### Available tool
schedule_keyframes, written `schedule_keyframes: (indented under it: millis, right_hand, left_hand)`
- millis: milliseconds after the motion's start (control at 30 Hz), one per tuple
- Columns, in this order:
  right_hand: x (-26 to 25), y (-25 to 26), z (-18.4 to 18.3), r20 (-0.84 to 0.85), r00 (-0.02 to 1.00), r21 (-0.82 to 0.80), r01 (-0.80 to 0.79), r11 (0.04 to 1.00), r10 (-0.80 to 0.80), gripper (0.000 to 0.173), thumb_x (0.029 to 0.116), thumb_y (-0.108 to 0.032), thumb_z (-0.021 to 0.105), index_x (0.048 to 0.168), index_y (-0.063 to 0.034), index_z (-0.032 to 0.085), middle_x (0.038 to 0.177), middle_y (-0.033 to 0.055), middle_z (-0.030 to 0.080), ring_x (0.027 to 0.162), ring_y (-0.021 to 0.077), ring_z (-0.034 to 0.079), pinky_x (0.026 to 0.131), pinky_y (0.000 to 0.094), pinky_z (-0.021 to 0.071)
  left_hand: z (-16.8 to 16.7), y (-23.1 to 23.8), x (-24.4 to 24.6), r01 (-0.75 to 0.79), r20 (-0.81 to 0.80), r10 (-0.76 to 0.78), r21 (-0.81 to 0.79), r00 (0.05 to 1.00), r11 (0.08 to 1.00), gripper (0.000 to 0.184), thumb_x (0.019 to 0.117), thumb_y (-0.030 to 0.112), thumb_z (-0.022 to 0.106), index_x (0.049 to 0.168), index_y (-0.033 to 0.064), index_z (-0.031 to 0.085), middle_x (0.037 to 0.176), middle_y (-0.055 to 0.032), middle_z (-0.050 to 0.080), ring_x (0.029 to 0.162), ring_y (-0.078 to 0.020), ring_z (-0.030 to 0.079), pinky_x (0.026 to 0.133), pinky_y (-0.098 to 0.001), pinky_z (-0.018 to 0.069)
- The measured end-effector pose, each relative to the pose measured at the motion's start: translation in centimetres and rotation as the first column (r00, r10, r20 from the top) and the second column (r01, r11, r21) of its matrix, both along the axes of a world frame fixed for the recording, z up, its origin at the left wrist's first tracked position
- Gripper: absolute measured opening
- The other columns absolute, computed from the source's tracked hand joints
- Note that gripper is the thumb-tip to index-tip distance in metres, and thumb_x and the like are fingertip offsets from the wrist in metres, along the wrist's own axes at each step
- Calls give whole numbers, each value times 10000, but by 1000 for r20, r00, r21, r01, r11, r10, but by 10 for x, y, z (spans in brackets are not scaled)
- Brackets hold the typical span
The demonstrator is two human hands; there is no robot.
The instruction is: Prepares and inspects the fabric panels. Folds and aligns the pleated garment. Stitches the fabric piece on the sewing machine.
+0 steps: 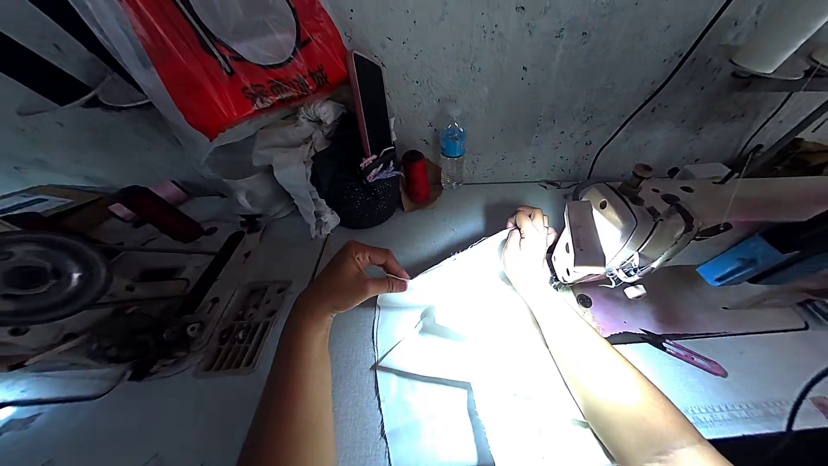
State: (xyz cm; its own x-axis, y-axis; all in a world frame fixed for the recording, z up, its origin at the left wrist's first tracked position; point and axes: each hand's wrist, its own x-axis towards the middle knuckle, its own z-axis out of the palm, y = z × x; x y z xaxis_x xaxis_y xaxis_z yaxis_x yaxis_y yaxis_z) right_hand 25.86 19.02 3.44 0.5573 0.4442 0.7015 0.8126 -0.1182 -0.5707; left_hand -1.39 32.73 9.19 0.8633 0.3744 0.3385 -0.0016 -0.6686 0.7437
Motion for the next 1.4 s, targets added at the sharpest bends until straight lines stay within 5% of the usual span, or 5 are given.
schedule_keyframes:
  millis: [600,900,1100,1233,1400]
  right_hand:
    - [-8,6,14,-185,983,321,57,945,3,229,1041,-24,412,1163,137,521,962,136,565,866,78,562,811,196,482]
    - [4,10,8,-213,974,-425,-16,905,-83,413,941,-67,603,1350,-17,584,1311,198,636,1246,333,610,1040,504,495]
    - [-20,-138,52,-152,813,-527,-548,650,562,297,1014,-71,496,1196,-35,728,1365,164,638,1307,241,582,1103,391,453]
    - [-4,-280,44,-352,886,-405,-436,804,303,196,1016,-107,536,1040,-65,726,948,17,712,831,62,663,766,264,575]
    - [-18,-340,-8,-476,879,-439,-249,863,12,299,892,-301,741,1082,-71,720,970,61,664,899,174,621,810,415,519]
  left_hand:
    - [-26,7,22,-503,-87,503,23,860,864,115,876,88,796,926,-4,747,824,-118,724,744,-195,684,754,-443,569]
    - [-57,14,51,-605,-264,629,177,731,777,342,950,216,699,1163,-51,670,1080,-274,678,1013,-425,658,920,-643,482]
    - [-22,-46,31,-381,-211,448,294,869,877,515,1022,249,600,1407,-77,498,1420,-377,468,1288,-542,500,1046,-671,417]
    - [-14,-171,-13,-228,-146,273,270,951,936,335,982,339,606,1057,33,719,1030,-122,726,985,-258,703,884,-513,564]
    - [-71,-266,-16,-330,-123,378,296,917,896,861,691,794,723,1306,193,691,1498,-134,508,1427,-389,357,1108,-658,215]
